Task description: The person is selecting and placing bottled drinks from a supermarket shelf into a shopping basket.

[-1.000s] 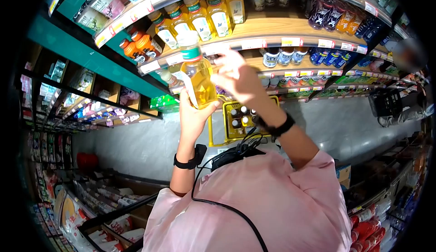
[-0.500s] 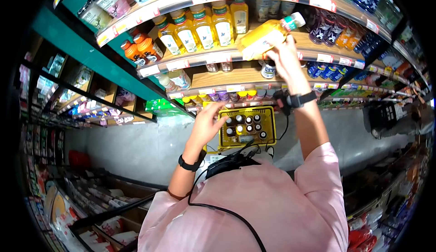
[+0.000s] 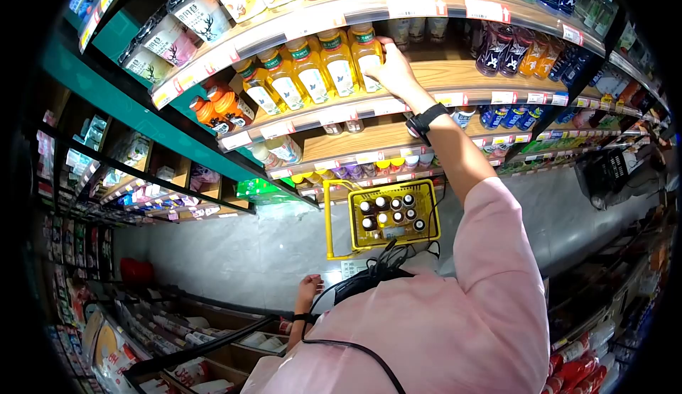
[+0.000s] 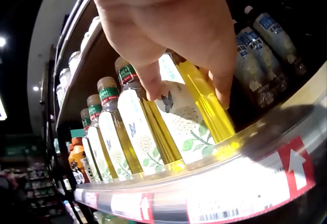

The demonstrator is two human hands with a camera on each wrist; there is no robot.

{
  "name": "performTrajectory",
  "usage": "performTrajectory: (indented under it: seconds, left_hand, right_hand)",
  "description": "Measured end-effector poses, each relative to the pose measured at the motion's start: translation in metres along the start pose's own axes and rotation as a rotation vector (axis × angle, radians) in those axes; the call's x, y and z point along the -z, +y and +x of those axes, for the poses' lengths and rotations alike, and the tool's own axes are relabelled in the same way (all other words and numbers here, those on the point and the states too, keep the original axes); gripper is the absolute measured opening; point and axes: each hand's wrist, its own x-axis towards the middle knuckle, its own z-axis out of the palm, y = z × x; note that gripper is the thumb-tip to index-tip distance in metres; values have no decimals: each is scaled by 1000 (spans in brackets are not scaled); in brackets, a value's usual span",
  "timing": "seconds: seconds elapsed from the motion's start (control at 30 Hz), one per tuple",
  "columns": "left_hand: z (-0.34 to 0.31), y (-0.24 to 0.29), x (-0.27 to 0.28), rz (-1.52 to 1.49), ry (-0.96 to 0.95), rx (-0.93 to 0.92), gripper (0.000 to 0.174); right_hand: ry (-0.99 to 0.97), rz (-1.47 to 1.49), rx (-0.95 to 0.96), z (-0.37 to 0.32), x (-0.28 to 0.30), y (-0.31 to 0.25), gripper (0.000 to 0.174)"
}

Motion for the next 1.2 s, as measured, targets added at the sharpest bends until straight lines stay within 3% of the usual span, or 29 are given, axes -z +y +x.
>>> performTrajectory:
  seconds: [0.17,0.23,0.3,0.37,0.43,0.5,0.53,0.57,0.63,0.67,0.73,0.8,0.83,0.9,0.97,1.0,1.03,1.13,1.2]
  left_hand:
    - [-19,-53,0,-144,62,233,25]
    - [-18,-80,0,-274,-82,319,30]
    - [-16,-105,2,-159,-120,339,31]
    - [2,-136,7,-111,-324,228,32]
    - [-11,-113,1,-95,-310,173,31]
    - [-10,-83,-6,-88,-168,360,31]
    - [-6,-80,-7,-72,-150,339,31]
    - [-2,-79,-8,-71,-151,336,31]
    - [-3,-75,-9,-98,-136,289,33]
    - [-2,-72,-8,-85,-155,291,34]
    - [1,-74,-7,-77,-157,279,34]
    - [-5,-74,-8,-67,-157,255,34]
    - [-9,-72,-9,-70,-151,255,34]
    - [-14,-69,-8,-36,-189,265,33]
    - [-7,-70,-15,24,-127,251,28]
    - [-7,-68,-18,-14,-63,186,28]
    - [-6,-66,-20,-49,-2,124,27]
    - [-4,-39,-17,-59,1,0,23]
    - [-4,-10,-16,-70,28,-140,19]
  right_hand:
    - [35,-376,78,-3,-1,1,77]
    - [-65,-278,25,-6,4,-6,80]
    - [-51,-342,68,-9,-1,0,80]
    - [-30,-202,30,-7,-2,10,79]
    - [10,-185,-10,-20,-3,-5,74]
    - [291,-553,173,-40,-3,-37,66]
    - [188,-493,75,-56,-5,-68,59]
    - [20,-384,91,-62,-17,-39,59]
    - [-262,-367,161,-95,-41,-93,62]
    - [-255,-369,163,-89,-50,-96,62]
    - [14,-417,345,-65,-62,-96,68]
    - [54,-415,60,-28,-62,-113,65]
    - [97,-434,23,-10,-66,-107,50]
    - [-56,-30,-306,16,-72,-100,40]
    - [-28,-150,-328,25,-73,-97,37]
    - [1,-334,-225,16,-68,-111,40]
    - [-33,-446,-258,12,-64,-115,47]
    - [80,-472,34,-20,-61,-115,47]
    - [48,-381,219,-36,-57,-106,41]
